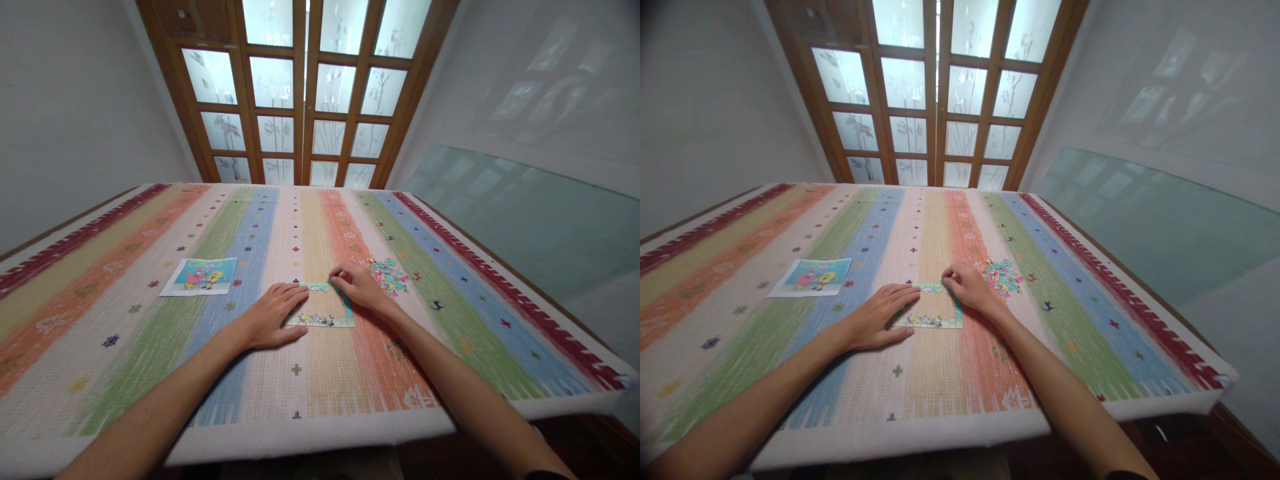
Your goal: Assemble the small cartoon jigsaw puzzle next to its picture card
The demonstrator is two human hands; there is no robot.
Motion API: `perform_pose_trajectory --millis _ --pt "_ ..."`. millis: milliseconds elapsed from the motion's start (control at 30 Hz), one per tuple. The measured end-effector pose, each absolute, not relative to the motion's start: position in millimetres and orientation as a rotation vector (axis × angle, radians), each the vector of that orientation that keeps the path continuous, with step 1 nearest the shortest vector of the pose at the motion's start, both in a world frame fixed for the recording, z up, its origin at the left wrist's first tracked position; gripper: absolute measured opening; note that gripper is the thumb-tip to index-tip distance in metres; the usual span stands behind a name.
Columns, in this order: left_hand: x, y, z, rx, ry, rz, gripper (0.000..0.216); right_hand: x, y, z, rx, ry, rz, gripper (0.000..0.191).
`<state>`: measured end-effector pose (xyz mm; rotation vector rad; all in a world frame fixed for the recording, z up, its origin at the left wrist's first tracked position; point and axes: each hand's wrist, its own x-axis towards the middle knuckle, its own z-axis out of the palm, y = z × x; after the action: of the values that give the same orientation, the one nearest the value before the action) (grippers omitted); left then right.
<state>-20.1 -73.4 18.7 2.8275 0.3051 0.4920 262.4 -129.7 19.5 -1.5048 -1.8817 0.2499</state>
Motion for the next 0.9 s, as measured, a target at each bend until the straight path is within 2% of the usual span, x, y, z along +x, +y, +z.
perform_pose_trajectory --millis 233,600,900 --pt "-21 -73 18 2.83 0.302 0.498 0.062 261 -134 26 -1.51 -1.855 0.356 0.009" --pt "-20 -74 19 2.844 0.311 0.492 0.061 265 -132 23 -1.497 -2.03 0.222 0.011" --pt "-21 -74 20 2.847 0.309 0.49 0.057 283 -141 36 -1.555 -2.157 0.362 0.009"
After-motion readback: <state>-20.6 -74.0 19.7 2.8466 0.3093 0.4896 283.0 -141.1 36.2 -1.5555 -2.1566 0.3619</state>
